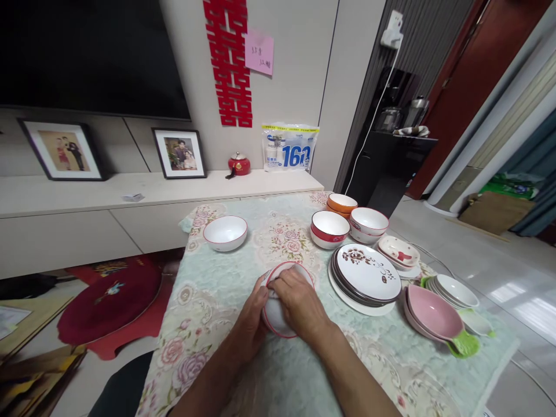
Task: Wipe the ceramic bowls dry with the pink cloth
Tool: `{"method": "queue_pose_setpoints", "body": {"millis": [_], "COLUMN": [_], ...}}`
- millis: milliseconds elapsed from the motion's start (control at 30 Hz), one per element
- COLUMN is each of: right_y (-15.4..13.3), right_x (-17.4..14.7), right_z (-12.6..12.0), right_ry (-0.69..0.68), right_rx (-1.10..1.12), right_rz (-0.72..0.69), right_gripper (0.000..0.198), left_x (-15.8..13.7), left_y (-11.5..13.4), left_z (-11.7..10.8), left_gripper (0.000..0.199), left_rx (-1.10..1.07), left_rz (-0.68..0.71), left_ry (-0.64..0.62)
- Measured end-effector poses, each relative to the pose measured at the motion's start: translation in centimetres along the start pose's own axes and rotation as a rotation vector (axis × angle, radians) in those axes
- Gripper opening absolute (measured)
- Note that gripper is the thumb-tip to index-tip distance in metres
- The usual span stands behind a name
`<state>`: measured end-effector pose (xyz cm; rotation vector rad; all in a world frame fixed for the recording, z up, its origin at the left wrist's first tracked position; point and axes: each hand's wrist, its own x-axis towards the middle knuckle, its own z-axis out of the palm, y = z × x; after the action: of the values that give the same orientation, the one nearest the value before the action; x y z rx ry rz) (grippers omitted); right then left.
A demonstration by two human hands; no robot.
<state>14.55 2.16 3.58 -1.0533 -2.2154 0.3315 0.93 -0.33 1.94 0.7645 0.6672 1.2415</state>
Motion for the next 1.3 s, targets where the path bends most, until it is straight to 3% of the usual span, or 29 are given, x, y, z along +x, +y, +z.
{"method": "queue_pose_setpoints", "body": {"millis": [67,167,333,433,500,567,633,733,867,933,1033,1100,1200,1300], "right_y": [0.0,-0.4,-0.7,-0.5,-0.3,-0.2,-0.3,-0.4,-0.4,-0.5,-1.1,-1.5,-1.5,-0.7], "right_x": [0.1,0.0,-0.3,-0.3,-0.2,-0.1,-0.1,-0.2,-0.5,-0.6,-0.5,-0.4,-0.3,-0.5], "right_z": [-0.1,-0.2,-0.2,-0.2,-0.1,0.0,0.0,0.2,0.3,0.2,-0.3,-1.0,-1.8,-1.6], "right_ry": [-0.048,-0.125,-0.284,-0.157,-0.007,0.047,0.001,-0.092,-0.216,-0.25,-0.216,-0.245,-0.34,-0.281], "right_rx": [-0.112,-0.102,0.15,0.361,0.318,0.126,-0.009,-0.009,0.161,0.422,0.988,1.108,0.792,0.3], "right_rz": [0.166,0.357,0.313,0.255,0.158,0.115,0.201,0.356,0.366,0.41,0.514,0.521,0.395,0.28], "right_gripper": [0.024,0.019,0.015,0.015,0.014,0.016,0.021,0.016,0.006,0.011,0.032,0.035,0.022,0.014], "left_x": [0.1,0.5,0.6,0.1,-0.2,-0.2,-0.1,0.3,0.6,0.6,0.6,0.6,0.5,0.5], "left_y": [-0.4,-0.9,-0.8,-0.5,-0.4,-0.4,-0.5,-0.6,-0.5,-0.3,0.0,0.2,0.4,0.5], "left_z": [-0.1,-0.7,-1.0,-0.4,0.0,0.1,-0.1,-0.6,-1.1,-1.1,-1.0,-1.1,-1.3,-1.3], "left_gripper": [0.065,0.072,0.076,0.067,0.062,0.062,0.066,0.07,0.074,0.074,0.075,0.078,0.08,0.077], "left_rx": [0.026,0.153,0.289,0.208,0.15,0.126,0.147,0.246,0.376,0.405,0.416,0.418,0.418,0.429], "left_rz": [0.035,0.135,0.206,0.14,0.107,0.107,0.131,0.187,0.243,0.26,0.277,0.297,0.34,0.336], "left_ry": [0.025,0.082,0.071,0.049,0.007,-0.005,0.03,0.101,0.104,0.1,0.084,0.064,0.092,0.156]}}
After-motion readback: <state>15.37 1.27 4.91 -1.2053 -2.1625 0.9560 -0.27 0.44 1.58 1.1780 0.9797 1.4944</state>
